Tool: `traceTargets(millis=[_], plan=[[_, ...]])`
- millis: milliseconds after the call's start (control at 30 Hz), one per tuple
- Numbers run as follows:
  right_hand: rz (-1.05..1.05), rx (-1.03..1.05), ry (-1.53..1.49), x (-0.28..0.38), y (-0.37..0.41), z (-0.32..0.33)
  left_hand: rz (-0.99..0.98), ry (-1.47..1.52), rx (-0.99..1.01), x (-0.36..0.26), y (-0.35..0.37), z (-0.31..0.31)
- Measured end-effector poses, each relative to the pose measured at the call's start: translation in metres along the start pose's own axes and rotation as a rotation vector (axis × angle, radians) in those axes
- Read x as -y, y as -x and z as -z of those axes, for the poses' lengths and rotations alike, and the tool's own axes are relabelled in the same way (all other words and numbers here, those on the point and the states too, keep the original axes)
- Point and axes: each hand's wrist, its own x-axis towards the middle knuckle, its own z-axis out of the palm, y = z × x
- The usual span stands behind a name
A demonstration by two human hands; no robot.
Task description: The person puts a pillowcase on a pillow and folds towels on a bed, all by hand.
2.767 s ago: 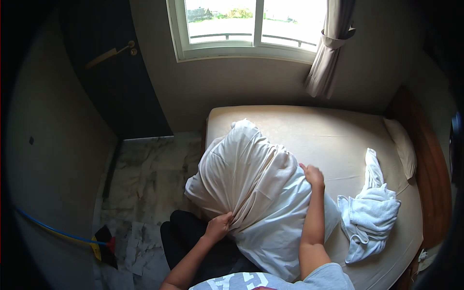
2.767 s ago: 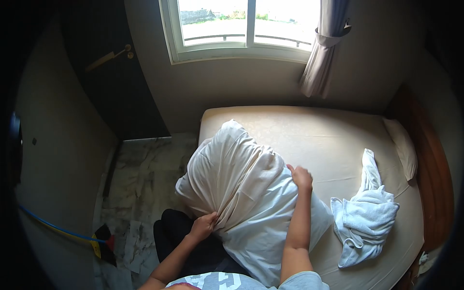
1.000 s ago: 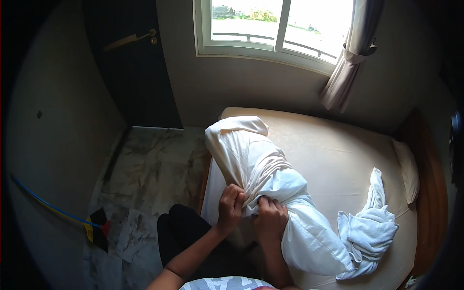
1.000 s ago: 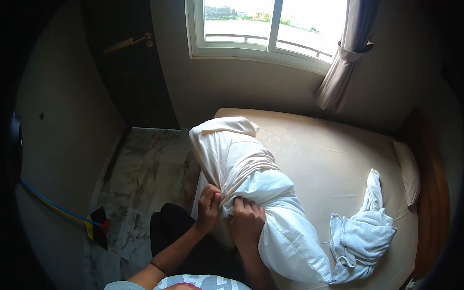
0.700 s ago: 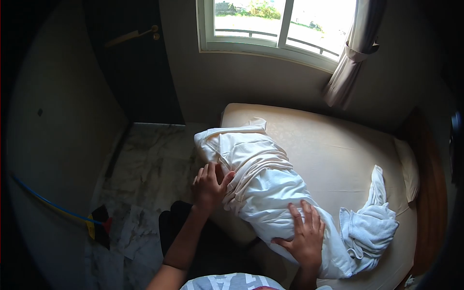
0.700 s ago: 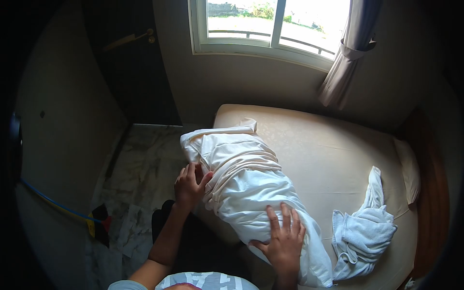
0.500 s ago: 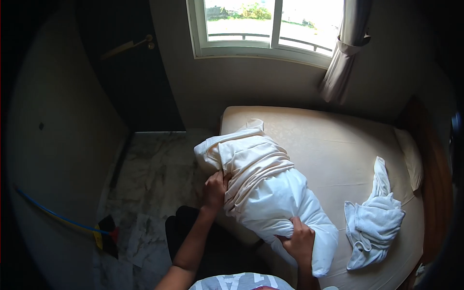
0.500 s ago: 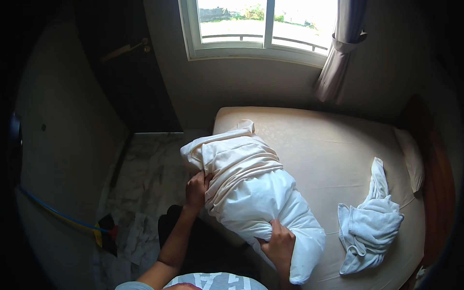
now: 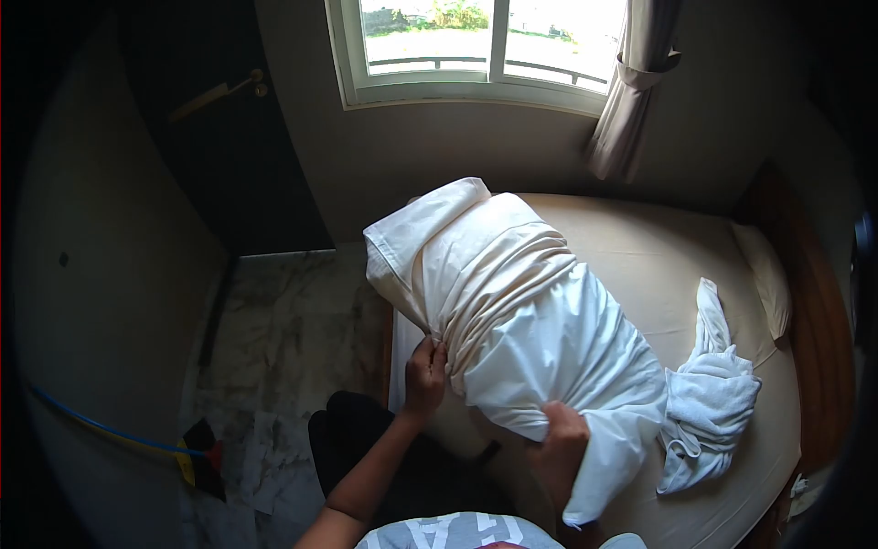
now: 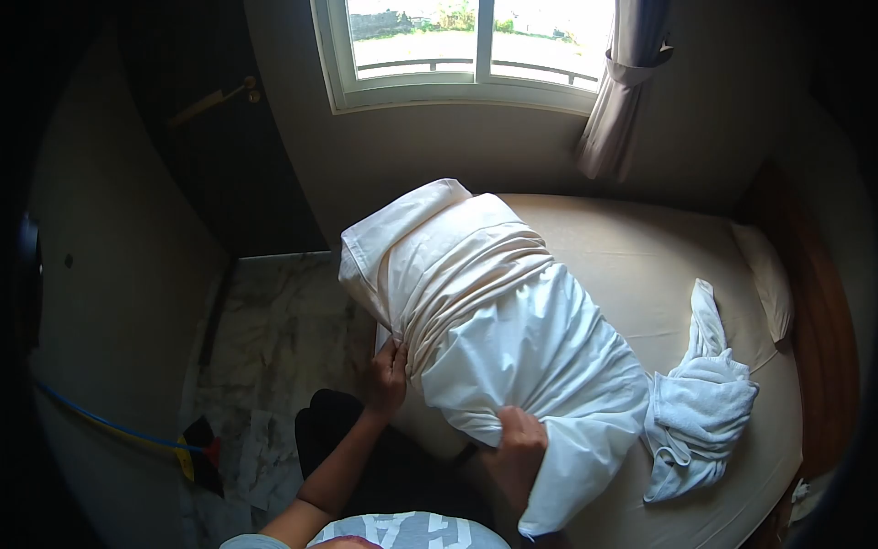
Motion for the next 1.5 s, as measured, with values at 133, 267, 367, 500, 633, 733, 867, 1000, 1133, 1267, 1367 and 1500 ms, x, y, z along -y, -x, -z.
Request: traceTargets(millis=[133,267,367,500,633,733,867,1000,1133,1267,1367,1500], plan=[[-0.112,0.43,0.137,-0.037,0.043,-0.077,-0.07,-0.327,0.017,0.043,-0.01,0.005],[-0.072,0.557,0.192,-0.03,0.046,-0.092,-0.066,-0.716,0.088,0.056,-0.015,-0.014],[-0.058,0.581,0.194,-0.027,0.033,-0.091,-0.165,-0.589,0.112,0.076,-0.024,-0.024],[-0.049,0.582,0.177,-0.037,0.023,-0.092,-0.336,-0.362,0.407,0.021,-0.007,-0.027],[-0.068,0.621,0.206,-0.04,0.031,-0.099,-0.437,-0.385,0.528,0.027,0.025,-0.008],[-0.088,0.329,-0.057,-0.04,0.03,-0.091,-0.21,-0.275,0.135,0.044,0.028,0.016],[-0.249,0.057,-0.417,-0.038,-0.003,-0.077,0.031,-0.101,-0.169,0.098,0.007,0.006],[-0.341,-0.019,-0.589,-0.029,-0.023,-0.063,-0.18,-0.128,-0.119,0.063,-0.038,-0.034],[-0.433,-0.062,-0.687,-0.04,-0.02,-0.066,-0.174,-0.198,-0.12,0.036,-0.058,-0.046],[-0.447,-0.14,-0.71,-0.04,-0.02,-0.072,-0.287,-0.241,0.04,0.044,-0.012,-0.052],[-0.399,-0.106,-0.623,-0.039,-0.017,-0.087,-0.426,-0.127,0.107,0.036,0.018,-0.046],[-0.209,0.119,-0.343,-0.03,0.002,-0.103,-0.147,-0.226,0.007,0.058,0.011,-0.002]])
